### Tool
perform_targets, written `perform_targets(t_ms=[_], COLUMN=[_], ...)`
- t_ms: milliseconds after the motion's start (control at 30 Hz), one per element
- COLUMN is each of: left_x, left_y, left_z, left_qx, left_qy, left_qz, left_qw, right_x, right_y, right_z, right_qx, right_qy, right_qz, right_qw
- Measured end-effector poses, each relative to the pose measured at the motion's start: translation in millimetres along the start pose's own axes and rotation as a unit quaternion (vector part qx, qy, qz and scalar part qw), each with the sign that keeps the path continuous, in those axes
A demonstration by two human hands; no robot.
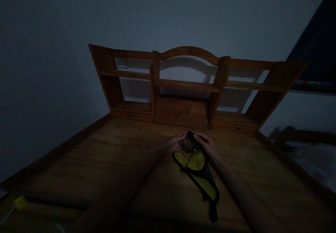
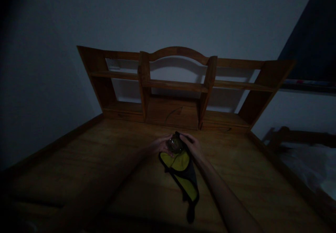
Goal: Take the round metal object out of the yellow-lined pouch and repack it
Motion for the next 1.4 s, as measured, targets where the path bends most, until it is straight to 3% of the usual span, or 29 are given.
perform_targets(t_ms=[400, 767, 900, 1200, 1400], left_x=[5.5, 5.9, 6.1, 3.0, -2.6], left_y=[-1.3, -3.5, -4.1, -1.4, 2.3], left_z=[-2.1, -3.7, -3.6, -1.0, 1.7], left_qx=[0.007, 0.016, 0.022, 0.008, 0.002], left_qy=[-0.001, -0.004, -0.002, 0.014, 0.011], left_qz=[0.057, 0.040, 0.041, 0.027, 0.007], left_qw=[0.998, 0.999, 0.999, 1.000, 1.000], right_x=[-7.0, -5.1, -2.0, 15.4, 9.6], right_y=[5.8, -1.0, -4.0, 7.2, 6.7], right_z=[0.2, 0.1, -1.1, -10.0, -7.5], right_qx=[-0.004, 0.014, 0.042, 0.106, 0.062], right_qy=[-0.039, -0.024, 0.007, 0.168, 0.115], right_qz=[-0.041, 0.025, 0.064, 0.171, 0.107], right_qw=[0.998, 0.999, 0.997, 0.965, 0.986])
Point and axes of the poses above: each hand's wrist, its own z-axis towards the middle knuckle, its own x-axis out of the palm, y = z × x, the point moved 7 cm from there along z, towards the middle knuckle, and after that the axes turned 4 degrees about -x, right-handed, at the moved point
